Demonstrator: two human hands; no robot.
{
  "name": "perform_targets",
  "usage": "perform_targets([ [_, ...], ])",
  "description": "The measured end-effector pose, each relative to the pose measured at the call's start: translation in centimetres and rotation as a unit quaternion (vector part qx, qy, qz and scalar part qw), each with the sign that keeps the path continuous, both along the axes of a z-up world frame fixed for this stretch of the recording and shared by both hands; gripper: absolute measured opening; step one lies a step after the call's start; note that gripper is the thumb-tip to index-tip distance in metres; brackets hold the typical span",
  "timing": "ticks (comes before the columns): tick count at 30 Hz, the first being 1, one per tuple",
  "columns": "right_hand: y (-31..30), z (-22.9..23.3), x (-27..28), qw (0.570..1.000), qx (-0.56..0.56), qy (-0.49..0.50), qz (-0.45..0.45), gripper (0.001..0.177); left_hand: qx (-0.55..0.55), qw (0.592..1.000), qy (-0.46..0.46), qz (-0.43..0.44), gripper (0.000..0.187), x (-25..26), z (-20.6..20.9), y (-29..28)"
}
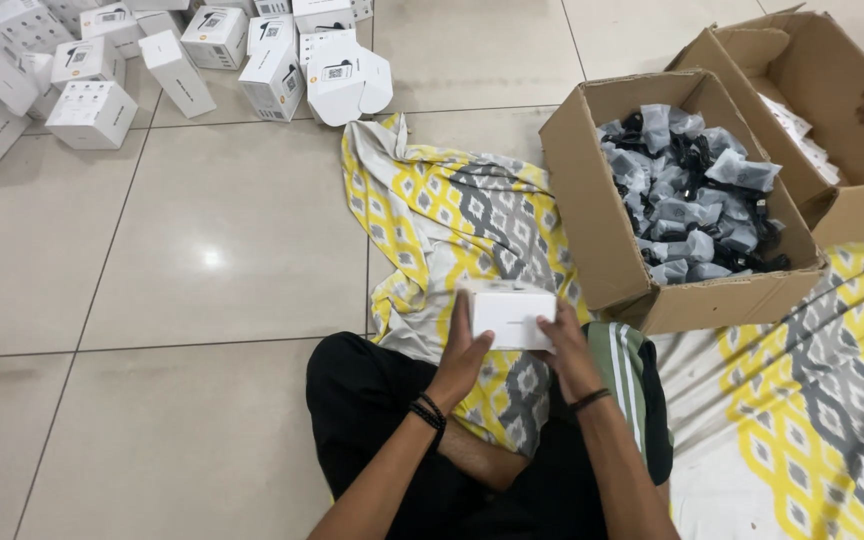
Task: Packing small electronic items into individual boxes and preparing them for shipment.
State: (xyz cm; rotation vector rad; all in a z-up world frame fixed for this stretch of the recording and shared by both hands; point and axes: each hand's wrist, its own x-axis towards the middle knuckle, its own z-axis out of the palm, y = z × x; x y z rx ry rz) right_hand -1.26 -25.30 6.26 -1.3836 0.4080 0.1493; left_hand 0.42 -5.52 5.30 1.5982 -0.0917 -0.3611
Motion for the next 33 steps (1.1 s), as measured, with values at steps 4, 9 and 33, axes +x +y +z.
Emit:
perform_targets([
  [4,-8.4,2.7,-3.2,0.985,0.093,-0.042,-0.141,0.039,0.026,0.980,-0.184,-0.063,0.088,-0.4,3.5,-7.2],
  [9,-18.2,4.4,-8.6,0.928,0.056,-0.104,-0.353,0.024,0.011,0.914,-0.369,-0.168,0.083,-0.7,5.1,-20.3],
  [33,-13.3,-2.4,1.2,0.960,-0.051,-0.235,-0.142,0.017,0.132,0.933,-0.311,-0.120,0.049,-2.6,3.1,-9.0],
])
